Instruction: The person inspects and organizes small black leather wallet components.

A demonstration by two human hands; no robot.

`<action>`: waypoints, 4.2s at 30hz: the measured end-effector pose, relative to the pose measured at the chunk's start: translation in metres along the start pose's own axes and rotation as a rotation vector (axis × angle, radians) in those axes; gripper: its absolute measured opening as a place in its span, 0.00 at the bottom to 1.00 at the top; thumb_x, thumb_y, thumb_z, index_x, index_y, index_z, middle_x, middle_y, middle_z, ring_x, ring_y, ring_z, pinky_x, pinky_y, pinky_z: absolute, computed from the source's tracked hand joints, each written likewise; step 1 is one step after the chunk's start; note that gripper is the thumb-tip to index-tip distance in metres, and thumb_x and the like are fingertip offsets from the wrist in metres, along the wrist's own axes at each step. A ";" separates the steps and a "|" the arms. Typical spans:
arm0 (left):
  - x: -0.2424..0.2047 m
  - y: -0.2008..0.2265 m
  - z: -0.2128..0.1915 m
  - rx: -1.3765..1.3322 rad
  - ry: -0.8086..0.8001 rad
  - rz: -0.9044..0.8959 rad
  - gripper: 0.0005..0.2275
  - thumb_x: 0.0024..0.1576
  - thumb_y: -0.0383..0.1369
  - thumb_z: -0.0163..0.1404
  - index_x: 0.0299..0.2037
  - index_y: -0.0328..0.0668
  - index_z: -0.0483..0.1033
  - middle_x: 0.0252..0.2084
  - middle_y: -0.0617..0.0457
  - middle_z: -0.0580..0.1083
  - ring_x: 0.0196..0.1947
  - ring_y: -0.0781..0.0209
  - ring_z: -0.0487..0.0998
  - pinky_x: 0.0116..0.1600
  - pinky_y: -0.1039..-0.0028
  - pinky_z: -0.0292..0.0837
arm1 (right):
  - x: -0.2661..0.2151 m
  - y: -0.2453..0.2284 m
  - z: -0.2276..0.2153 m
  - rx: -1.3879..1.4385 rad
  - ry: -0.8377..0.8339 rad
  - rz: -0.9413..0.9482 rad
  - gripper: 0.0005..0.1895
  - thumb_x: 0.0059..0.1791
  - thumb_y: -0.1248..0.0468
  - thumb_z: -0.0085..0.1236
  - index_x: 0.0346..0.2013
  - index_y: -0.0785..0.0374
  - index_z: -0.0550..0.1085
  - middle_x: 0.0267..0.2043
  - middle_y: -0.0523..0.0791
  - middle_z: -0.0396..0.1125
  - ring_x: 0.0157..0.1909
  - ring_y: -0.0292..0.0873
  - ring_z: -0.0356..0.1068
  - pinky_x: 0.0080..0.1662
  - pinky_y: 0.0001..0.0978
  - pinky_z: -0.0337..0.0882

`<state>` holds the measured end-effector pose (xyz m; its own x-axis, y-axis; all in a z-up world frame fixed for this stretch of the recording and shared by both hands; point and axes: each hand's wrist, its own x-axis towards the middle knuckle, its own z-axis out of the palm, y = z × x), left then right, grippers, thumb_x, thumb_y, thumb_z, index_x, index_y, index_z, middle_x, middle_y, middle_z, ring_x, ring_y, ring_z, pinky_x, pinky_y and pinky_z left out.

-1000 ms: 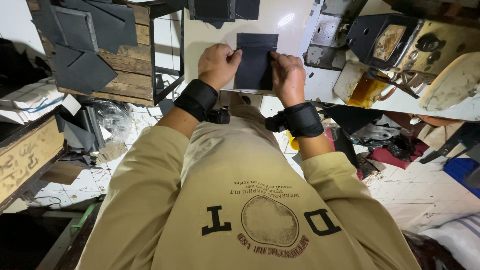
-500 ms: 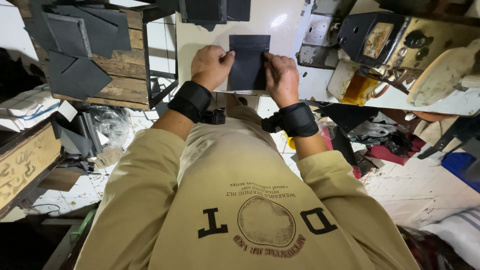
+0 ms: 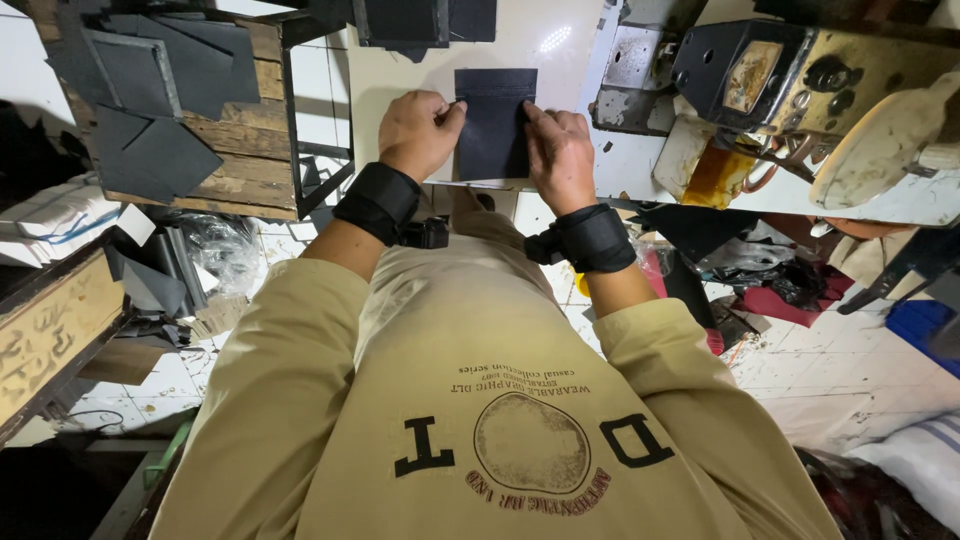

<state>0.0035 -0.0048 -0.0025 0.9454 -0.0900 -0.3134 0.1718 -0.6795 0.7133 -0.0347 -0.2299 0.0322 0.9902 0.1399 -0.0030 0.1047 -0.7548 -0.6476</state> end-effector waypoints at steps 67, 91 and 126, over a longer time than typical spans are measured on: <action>-0.027 0.017 -0.003 0.538 -0.363 0.294 0.41 0.56 0.42 0.60 0.74 0.29 0.51 0.30 0.43 0.76 0.32 0.49 0.80 0.36 0.62 0.75 | -0.008 -0.017 0.020 -0.425 -0.119 0.005 0.65 0.31 0.46 0.81 0.75 0.58 0.54 0.57 0.52 0.57 0.57 0.56 0.57 0.56 0.50 0.55; 0.010 0.053 0.001 0.451 -0.071 0.336 0.43 0.40 0.36 0.71 0.67 0.36 0.61 0.61 0.40 0.65 0.60 0.39 0.63 0.59 0.50 0.62 | -0.032 0.019 -0.035 -0.248 0.014 0.023 0.42 0.44 0.59 0.76 0.68 0.60 0.65 0.55 0.53 0.61 0.55 0.59 0.61 0.53 0.49 0.64; -0.101 0.128 -0.124 -1.173 0.036 0.277 0.06 0.63 0.20 0.55 0.42 0.39 0.72 0.39 0.61 0.69 0.40 0.74 0.72 0.46 0.80 0.73 | 0.011 -0.116 -0.147 1.012 -0.080 0.019 0.04 0.57 0.71 0.60 0.40 0.67 0.73 0.31 0.33 0.58 0.33 0.24 0.54 0.35 0.18 0.55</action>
<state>-0.0361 0.0072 0.1986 0.9940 -0.0947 -0.0553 0.0914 0.4369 0.8948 -0.0222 -0.2353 0.2194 0.9778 0.2042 -0.0475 -0.0761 0.1348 -0.9879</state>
